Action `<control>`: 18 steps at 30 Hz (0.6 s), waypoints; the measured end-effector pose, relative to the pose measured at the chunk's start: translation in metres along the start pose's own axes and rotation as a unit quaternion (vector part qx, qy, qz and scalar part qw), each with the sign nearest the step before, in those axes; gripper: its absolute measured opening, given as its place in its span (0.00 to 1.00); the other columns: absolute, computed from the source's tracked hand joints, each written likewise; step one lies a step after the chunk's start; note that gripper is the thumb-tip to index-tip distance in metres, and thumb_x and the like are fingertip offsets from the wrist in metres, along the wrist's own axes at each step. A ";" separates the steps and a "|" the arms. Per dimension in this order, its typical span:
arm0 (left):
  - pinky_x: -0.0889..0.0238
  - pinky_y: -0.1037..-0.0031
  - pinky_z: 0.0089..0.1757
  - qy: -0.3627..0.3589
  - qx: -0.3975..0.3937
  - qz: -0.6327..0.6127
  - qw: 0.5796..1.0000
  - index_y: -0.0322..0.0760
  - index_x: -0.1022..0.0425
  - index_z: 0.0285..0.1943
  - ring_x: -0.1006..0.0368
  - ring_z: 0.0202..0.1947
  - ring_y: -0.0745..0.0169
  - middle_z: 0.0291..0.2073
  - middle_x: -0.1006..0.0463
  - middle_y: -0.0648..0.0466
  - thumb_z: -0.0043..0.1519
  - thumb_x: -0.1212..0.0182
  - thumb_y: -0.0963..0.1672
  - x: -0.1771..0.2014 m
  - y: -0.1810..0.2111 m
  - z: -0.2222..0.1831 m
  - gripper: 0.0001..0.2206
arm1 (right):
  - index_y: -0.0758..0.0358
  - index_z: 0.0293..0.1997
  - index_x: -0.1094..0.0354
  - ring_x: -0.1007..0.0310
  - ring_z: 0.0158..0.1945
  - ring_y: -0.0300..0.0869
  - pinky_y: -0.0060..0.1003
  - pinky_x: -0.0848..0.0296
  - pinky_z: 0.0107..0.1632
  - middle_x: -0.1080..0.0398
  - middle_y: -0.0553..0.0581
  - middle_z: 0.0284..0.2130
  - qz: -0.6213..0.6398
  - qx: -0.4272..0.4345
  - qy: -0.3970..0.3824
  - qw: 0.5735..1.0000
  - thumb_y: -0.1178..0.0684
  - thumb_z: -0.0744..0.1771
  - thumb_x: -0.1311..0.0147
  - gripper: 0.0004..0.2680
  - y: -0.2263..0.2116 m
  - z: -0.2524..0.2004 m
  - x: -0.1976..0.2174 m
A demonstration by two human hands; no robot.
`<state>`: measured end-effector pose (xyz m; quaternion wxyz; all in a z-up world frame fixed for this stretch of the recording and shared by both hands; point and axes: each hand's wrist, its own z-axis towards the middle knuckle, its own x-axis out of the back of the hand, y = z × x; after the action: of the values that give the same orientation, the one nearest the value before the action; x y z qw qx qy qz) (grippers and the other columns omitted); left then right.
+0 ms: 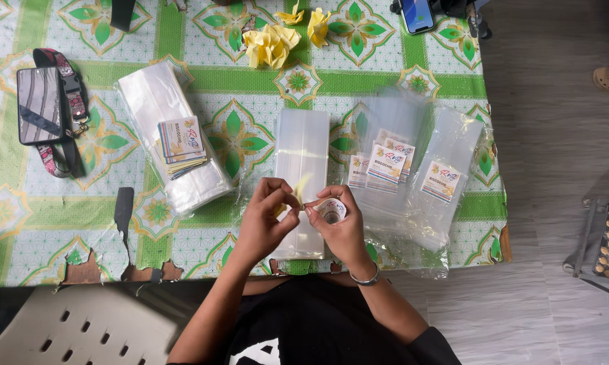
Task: The person applies adhesive labels to clear plastic bags by hand on a table, peeling each label from a sheet and pressing it onto the center of a bag.
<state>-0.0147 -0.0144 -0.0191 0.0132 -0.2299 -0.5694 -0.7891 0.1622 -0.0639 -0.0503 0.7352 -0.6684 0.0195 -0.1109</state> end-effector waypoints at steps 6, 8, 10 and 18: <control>0.37 0.65 0.62 -0.079 0.016 -0.374 0.924 0.34 0.29 0.37 0.33 0.65 0.53 0.63 0.30 0.46 0.60 0.43 0.39 0.011 -0.026 -0.010 0.01 | 0.61 0.48 0.41 0.23 0.41 0.33 0.27 0.24 0.43 0.25 0.53 0.36 0.164 -0.070 -0.031 0.984 0.61 0.66 0.37 0.12 0.030 0.003 0.011; 0.34 0.69 0.41 -0.009 0.091 -0.536 0.839 0.34 0.30 0.37 0.27 0.49 0.52 0.63 0.23 0.44 0.61 0.45 0.39 0.016 -0.037 -0.013 0.01 | 0.61 0.48 0.40 0.24 0.38 0.35 0.27 0.25 0.41 0.24 0.53 0.35 0.273 -0.114 -0.022 0.955 0.61 0.65 0.37 0.13 0.042 0.008 0.019; 0.29 0.71 0.35 0.068 0.130 -0.616 0.774 0.36 0.31 0.36 0.22 0.42 0.52 0.53 0.22 0.46 0.61 0.48 0.40 0.024 -0.047 -0.013 0.02 | 0.61 0.49 0.40 0.26 0.35 0.35 0.29 0.26 0.38 0.26 0.52 0.32 0.309 -0.139 -0.022 0.941 0.62 0.65 0.37 0.13 0.048 0.008 0.032; 0.44 0.70 0.23 0.048 0.079 -0.067 0.994 0.36 0.30 0.38 0.38 0.22 0.62 0.30 0.30 0.54 0.55 0.26 0.45 0.025 -0.021 -0.010 0.15 | 0.59 0.50 0.40 0.29 0.32 0.36 0.36 0.28 0.38 0.29 0.52 0.30 0.352 -0.156 0.028 0.922 0.63 0.64 0.39 0.14 0.035 -0.001 0.054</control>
<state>-0.0465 -0.0100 -0.0307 0.0058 -0.1517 -0.6425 -0.7511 0.2193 -0.0727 -0.0786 0.6123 -0.7214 0.2915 0.1407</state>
